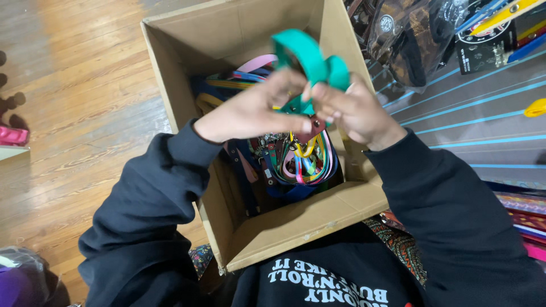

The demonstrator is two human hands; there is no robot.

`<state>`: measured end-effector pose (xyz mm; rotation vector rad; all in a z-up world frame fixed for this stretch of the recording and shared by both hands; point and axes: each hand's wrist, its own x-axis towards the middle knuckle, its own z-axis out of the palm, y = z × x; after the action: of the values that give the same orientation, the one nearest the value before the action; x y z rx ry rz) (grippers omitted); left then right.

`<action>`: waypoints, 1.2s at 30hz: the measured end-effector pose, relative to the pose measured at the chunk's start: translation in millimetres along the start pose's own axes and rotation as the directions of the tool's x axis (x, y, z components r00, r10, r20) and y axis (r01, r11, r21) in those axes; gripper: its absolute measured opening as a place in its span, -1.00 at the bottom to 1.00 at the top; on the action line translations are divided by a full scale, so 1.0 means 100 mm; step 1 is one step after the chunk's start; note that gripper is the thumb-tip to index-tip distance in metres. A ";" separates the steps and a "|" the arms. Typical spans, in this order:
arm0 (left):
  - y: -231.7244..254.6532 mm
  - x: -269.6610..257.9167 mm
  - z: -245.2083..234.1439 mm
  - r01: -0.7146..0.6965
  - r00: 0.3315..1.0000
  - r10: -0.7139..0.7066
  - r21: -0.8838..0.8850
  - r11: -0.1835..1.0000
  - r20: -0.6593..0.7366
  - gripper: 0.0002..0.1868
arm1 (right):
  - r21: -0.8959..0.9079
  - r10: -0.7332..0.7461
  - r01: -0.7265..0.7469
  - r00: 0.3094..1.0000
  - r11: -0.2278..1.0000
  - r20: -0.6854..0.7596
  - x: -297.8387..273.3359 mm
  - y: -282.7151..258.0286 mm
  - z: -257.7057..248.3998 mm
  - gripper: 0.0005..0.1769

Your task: The person picks up several leashes and collars from a cardboard box one at a time and hangs them onto metal hooks on a retail wall display.

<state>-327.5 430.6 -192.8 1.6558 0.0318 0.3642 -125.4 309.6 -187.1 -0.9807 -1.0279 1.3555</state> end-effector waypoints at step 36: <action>0.17 0.09 0.43 0.278 0.871 -0.421 -0.454 0.846 -0.252 -0.80 | -0.586 -0.407 0.653 0.426 -0.480 0.808 -0.62 0.00 0.37 -0.89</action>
<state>-311.3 388.8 -177.6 1.1241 0.4931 0.3424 -158.2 246.3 -177.3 -0.8222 -2.3776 -0.7125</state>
